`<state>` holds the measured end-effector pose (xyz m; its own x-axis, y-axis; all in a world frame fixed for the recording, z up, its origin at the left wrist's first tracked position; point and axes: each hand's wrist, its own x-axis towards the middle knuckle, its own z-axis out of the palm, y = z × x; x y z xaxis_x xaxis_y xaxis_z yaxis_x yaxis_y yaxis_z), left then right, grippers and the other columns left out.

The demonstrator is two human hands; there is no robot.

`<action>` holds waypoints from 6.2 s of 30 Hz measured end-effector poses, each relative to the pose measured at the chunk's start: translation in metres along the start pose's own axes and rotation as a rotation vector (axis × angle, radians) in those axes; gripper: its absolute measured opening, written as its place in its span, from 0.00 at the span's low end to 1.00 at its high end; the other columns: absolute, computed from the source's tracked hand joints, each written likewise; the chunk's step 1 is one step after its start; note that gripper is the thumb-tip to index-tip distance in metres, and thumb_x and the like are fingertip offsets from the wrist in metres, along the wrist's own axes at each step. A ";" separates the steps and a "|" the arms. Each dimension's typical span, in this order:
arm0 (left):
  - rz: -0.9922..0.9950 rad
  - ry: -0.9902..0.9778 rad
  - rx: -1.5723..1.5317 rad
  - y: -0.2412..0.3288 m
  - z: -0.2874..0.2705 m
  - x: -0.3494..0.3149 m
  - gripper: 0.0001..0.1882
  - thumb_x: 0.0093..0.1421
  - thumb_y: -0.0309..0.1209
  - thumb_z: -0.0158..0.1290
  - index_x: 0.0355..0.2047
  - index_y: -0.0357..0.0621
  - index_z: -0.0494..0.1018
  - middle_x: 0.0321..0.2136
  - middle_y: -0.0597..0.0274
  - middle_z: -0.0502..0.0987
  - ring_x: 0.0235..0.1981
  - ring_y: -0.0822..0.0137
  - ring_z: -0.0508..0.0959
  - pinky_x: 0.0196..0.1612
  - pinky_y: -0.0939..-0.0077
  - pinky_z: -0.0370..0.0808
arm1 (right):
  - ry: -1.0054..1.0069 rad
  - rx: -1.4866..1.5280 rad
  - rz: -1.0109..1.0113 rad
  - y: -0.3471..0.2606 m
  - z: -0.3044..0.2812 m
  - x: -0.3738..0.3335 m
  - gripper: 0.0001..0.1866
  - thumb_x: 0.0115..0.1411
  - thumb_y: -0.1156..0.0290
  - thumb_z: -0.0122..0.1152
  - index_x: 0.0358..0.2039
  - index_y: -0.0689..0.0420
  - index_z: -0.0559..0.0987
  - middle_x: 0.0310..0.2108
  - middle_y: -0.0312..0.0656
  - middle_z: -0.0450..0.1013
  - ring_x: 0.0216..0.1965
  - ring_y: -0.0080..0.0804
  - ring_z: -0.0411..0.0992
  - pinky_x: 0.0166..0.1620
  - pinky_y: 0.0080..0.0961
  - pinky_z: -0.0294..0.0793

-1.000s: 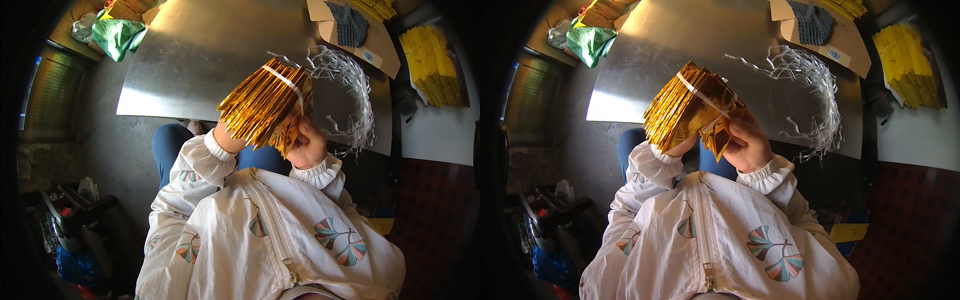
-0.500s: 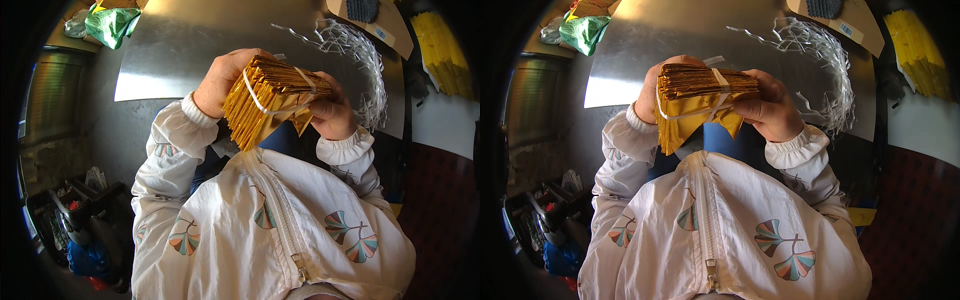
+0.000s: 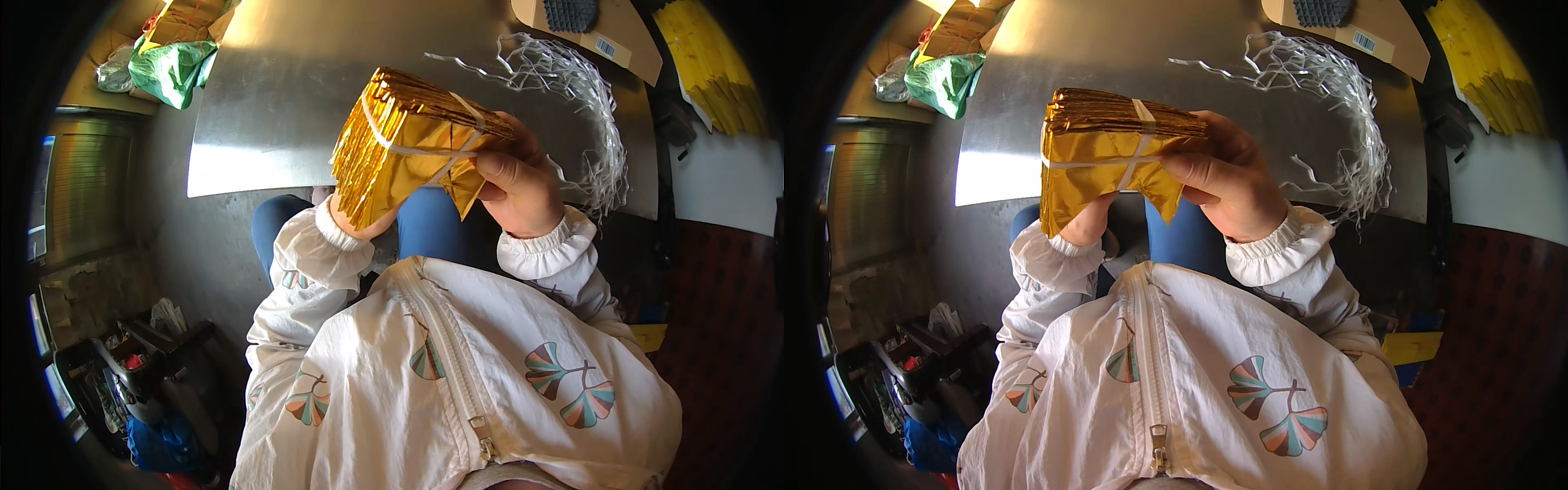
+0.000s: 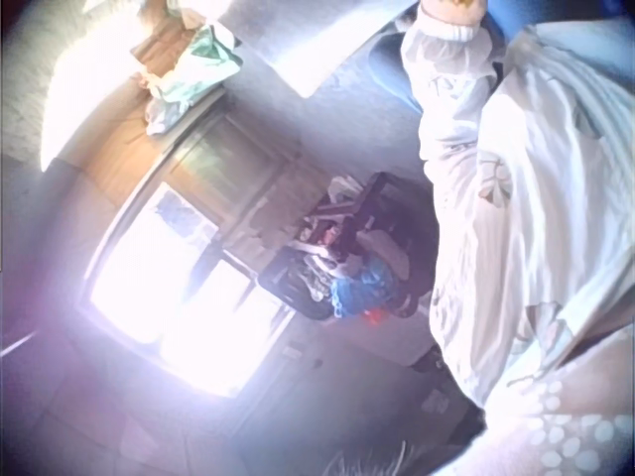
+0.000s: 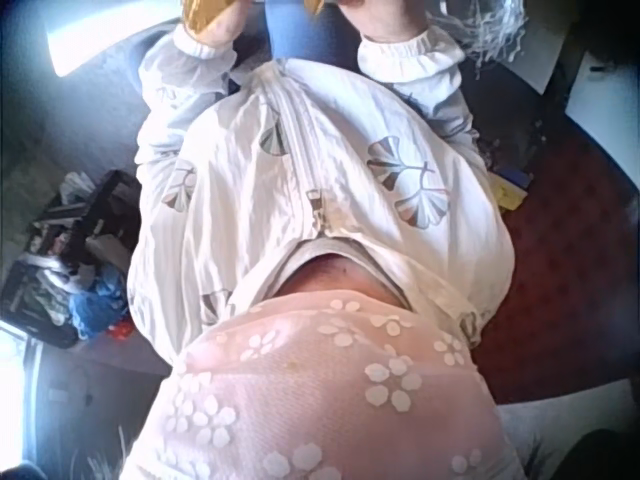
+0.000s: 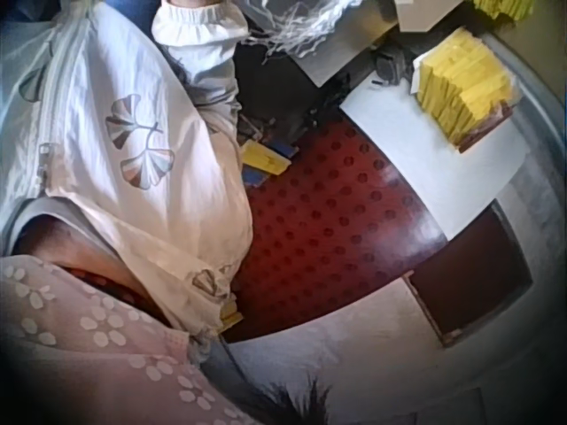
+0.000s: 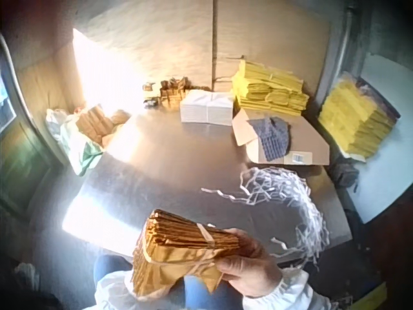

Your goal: The person gathers a stack of gold-colored paper sheets on a metal table, aligns them, and ties the bundle with a white string. The person then places the tied bundle on the table among other similar bundles.

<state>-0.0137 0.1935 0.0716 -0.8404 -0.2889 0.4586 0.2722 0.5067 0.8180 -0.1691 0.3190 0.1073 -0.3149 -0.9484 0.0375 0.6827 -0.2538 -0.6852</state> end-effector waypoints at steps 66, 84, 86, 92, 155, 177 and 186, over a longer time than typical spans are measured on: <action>-0.264 0.446 -1.313 0.057 0.024 0.026 0.24 0.68 0.47 0.34 0.52 0.41 0.64 0.46 0.58 0.73 0.46 0.67 0.74 0.49 0.72 0.71 | -0.238 -0.294 -0.057 0.005 0.009 -0.001 0.16 0.59 0.75 0.57 0.47 0.57 0.68 0.25 0.30 0.68 0.19 0.12 0.57 0.22 0.13 0.55; -0.309 0.407 -1.598 0.025 0.015 0.019 0.24 0.67 0.48 0.36 0.54 0.45 0.63 0.47 0.57 0.73 0.46 0.62 0.74 0.49 0.66 0.72 | -0.248 -0.310 -0.047 0.017 0.012 0.009 0.16 0.59 0.75 0.58 0.46 0.60 0.64 0.41 0.37 0.70 0.40 0.18 0.68 0.43 0.17 0.69; -0.306 0.412 -1.614 0.023 0.015 0.018 0.25 0.67 0.49 0.35 0.53 0.45 0.64 0.47 0.57 0.73 0.46 0.62 0.74 0.49 0.66 0.72 | -0.250 -0.347 -0.048 0.016 0.014 0.008 0.16 0.60 0.75 0.57 0.46 0.61 0.64 0.40 0.37 0.70 0.39 0.17 0.69 0.41 0.16 0.69; -0.321 0.417 -1.660 0.015 0.011 0.014 0.26 0.67 0.49 0.34 0.54 0.44 0.64 0.47 0.56 0.73 0.46 0.60 0.74 0.49 0.65 0.72 | -0.284 -0.521 -0.133 0.016 0.017 0.013 0.15 0.60 0.74 0.57 0.44 0.63 0.64 0.36 0.37 0.71 0.34 0.15 0.69 0.38 0.15 0.69; -0.319 0.625 -2.624 -0.079 -0.052 -0.026 0.20 0.65 0.42 0.34 0.32 0.40 0.70 0.13 0.74 0.52 0.14 0.78 0.53 0.17 0.84 0.53 | -0.344 -0.950 0.881 0.107 0.064 0.219 0.07 0.60 0.69 0.55 0.30 0.60 0.76 0.21 0.29 0.69 0.21 0.13 0.63 0.23 0.12 0.61; -1.014 0.745 -1.012 -0.018 -0.069 -0.031 0.12 0.66 0.34 0.43 0.34 0.39 0.72 0.17 0.70 0.67 0.13 0.82 0.56 0.19 0.84 0.58 | -0.545 -1.090 0.583 0.128 0.053 0.199 0.08 0.61 0.72 0.51 0.26 0.62 0.73 0.19 0.31 0.68 0.22 0.14 0.62 0.25 0.15 0.63; -0.860 0.178 0.677 -0.018 -0.133 -0.019 0.07 0.57 0.24 0.50 0.29 0.34 0.77 0.21 0.51 0.78 0.20 0.61 0.77 0.25 0.76 0.72 | -0.590 -1.041 0.560 0.131 0.050 0.199 0.07 0.61 0.74 0.50 0.29 0.64 0.74 0.24 0.34 0.71 0.27 0.16 0.67 0.31 0.17 0.68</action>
<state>0.0594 0.0818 0.0945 -0.5320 -0.8427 -0.0833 -0.7278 0.4047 0.5537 -0.1089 0.0874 0.0611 0.3555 -0.8838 -0.3042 -0.2802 0.2097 -0.9368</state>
